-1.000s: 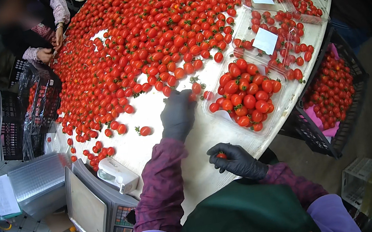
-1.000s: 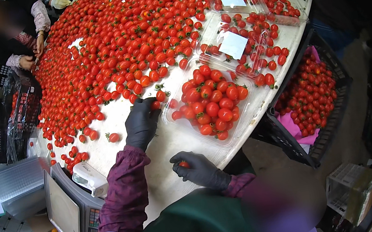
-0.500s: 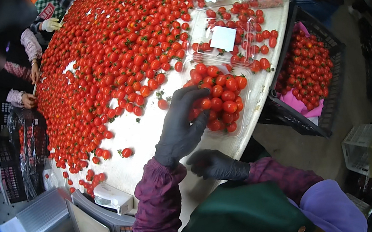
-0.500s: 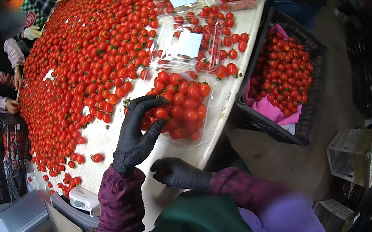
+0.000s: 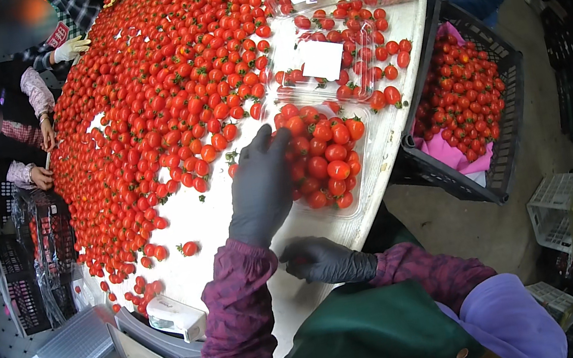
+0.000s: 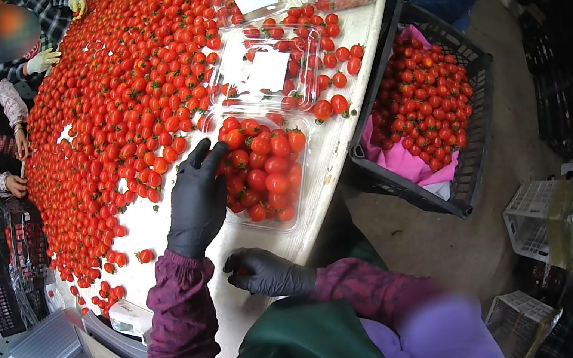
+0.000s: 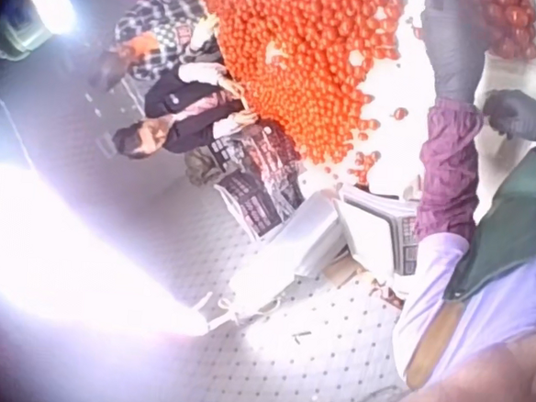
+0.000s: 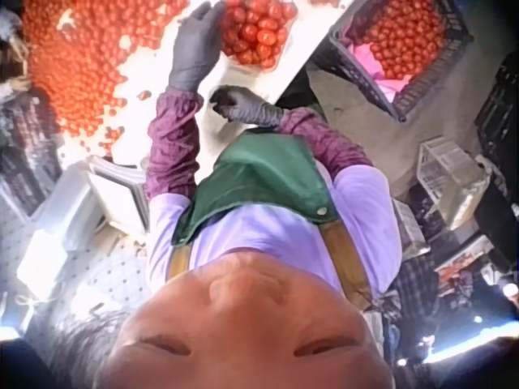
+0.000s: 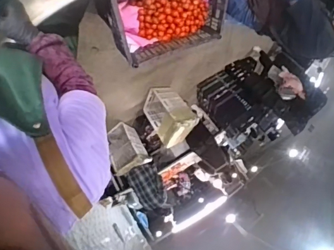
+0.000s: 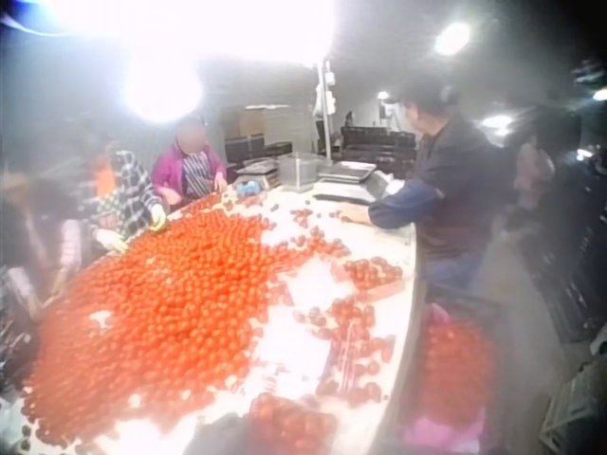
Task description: The person sorts cherry tomatoes from a large pile on a table into clear plastic containers. They wear gloves and handle the tomatoes by hand, occasionally weighing the filled containers on a digital scale before moving them aside.
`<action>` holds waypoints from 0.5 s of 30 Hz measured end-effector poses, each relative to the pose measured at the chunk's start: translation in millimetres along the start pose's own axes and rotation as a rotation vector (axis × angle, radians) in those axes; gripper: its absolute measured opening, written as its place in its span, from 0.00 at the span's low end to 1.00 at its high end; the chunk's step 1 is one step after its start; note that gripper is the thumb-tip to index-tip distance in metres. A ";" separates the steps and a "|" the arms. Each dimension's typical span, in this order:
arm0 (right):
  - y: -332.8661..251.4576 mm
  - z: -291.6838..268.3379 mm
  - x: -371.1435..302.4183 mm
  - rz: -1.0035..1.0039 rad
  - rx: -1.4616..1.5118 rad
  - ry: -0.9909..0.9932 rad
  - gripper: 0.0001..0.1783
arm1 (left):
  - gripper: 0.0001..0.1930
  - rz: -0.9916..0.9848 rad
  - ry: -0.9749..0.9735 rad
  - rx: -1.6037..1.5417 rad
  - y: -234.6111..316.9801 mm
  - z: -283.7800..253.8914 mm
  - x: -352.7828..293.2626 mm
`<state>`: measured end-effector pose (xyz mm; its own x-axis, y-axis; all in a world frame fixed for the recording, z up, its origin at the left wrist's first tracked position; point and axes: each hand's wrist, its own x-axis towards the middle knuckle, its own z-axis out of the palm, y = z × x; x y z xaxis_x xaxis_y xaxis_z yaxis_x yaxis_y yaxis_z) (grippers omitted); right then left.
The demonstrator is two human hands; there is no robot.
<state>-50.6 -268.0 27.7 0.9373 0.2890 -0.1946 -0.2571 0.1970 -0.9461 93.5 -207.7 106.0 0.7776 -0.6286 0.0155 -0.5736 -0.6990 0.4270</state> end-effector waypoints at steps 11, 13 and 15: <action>0.5 -1.7 -1.2 -0.024 -0.032 0.000 0.13 | 0.20 -0.001 0.135 0.086 -7.8 6.1 -28.3; 3.0 -2.1 -0.1 -0.020 -0.019 0.015 0.13 | 0.21 0.000 0.154 0.074 0.9 3.2 -17.7; -3.4 -3.6 0.4 0.115 0.036 -0.031 0.13 | 0.22 0.021 0.121 -0.001 14.2 -1.8 -4.9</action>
<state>-48.4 -271.9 29.9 0.8937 0.3400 -0.2929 -0.3715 0.1944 -0.9079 82.0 -213.9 113.7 0.7909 -0.5973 0.1332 -0.5897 -0.6857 0.4268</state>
